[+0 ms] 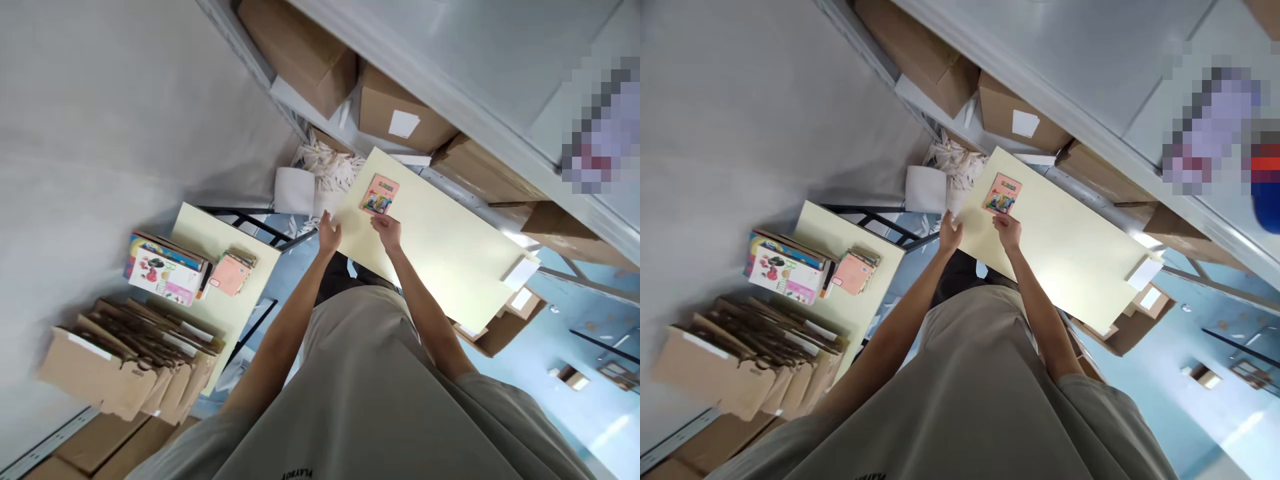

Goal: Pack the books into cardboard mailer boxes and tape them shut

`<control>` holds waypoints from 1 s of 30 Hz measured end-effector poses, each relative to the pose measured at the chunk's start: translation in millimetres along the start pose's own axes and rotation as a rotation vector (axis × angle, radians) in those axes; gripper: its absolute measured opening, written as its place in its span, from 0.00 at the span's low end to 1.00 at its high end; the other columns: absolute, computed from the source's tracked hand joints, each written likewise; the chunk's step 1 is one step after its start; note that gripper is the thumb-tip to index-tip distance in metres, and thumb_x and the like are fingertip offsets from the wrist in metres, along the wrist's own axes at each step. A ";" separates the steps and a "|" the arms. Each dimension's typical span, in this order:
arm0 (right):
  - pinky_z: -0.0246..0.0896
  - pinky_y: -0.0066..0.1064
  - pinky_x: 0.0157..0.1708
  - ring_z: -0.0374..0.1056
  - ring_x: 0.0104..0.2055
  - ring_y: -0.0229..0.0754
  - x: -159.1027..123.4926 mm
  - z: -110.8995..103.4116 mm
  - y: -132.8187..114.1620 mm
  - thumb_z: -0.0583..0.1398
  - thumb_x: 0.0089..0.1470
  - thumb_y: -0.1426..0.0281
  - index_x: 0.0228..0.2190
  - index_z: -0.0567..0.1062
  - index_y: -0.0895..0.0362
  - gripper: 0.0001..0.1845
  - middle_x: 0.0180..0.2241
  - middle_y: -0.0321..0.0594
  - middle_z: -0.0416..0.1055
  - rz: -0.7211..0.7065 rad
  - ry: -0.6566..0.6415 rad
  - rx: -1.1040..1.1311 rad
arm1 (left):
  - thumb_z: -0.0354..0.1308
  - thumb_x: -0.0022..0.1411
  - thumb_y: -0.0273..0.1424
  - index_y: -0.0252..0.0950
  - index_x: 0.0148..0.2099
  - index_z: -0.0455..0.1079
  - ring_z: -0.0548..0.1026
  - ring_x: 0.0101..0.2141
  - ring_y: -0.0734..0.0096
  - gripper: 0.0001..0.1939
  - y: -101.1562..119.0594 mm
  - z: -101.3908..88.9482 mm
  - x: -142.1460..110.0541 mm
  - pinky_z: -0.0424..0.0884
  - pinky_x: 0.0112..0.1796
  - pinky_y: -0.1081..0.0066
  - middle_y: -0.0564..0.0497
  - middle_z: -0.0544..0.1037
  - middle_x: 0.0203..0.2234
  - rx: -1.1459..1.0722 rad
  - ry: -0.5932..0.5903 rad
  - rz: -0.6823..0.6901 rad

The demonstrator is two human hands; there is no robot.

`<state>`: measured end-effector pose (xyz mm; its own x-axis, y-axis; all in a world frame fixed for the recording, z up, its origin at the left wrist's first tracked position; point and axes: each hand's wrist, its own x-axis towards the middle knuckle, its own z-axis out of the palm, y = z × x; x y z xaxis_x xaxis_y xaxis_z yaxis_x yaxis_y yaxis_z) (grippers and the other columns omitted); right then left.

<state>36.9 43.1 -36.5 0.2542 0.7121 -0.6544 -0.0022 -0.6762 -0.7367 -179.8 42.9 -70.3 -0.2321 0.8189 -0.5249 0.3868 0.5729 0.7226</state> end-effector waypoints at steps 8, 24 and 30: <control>0.82 0.41 0.41 0.82 0.29 0.50 7.8 85.0 -33.2 0.70 0.66 0.39 0.37 0.85 0.50 0.27 0.21 0.35 0.77 -0.039 -0.167 -0.411 | 0.71 0.72 0.38 0.34 0.65 0.81 0.75 0.75 0.41 0.24 -84.0 -43.9 18.5 0.69 0.76 0.43 0.28 0.80 0.70 -0.149 0.074 -0.286; 0.76 0.52 0.69 0.83 0.57 0.59 276.8 242.3 21.8 0.71 0.66 0.58 0.45 0.85 0.55 0.14 0.47 0.51 0.87 -0.218 -0.519 -1.154 | 0.71 0.65 0.29 0.38 0.39 0.86 0.87 0.59 0.38 0.03 -218.1 -11.2 178.2 0.77 0.69 0.40 0.37 0.91 0.44 -0.306 0.049 -0.583; 0.71 0.66 0.74 0.79 0.66 0.68 357.0 248.3 111.5 0.73 0.62 0.62 0.55 0.85 0.59 0.23 0.58 0.59 0.85 -0.125 -0.556 -1.362 | 0.70 0.67 0.28 0.38 0.35 0.85 0.88 0.57 0.37 0.07 -260.7 48.8 214.8 0.81 0.64 0.45 0.39 0.90 0.40 -0.369 0.018 -0.589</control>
<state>-112.8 268.7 -394.6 -0.2117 0.5442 -0.8118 0.9612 -0.0344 -0.2738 -286.9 67.7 -393.4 -0.3258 0.3666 -0.8715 -0.1362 0.8939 0.4270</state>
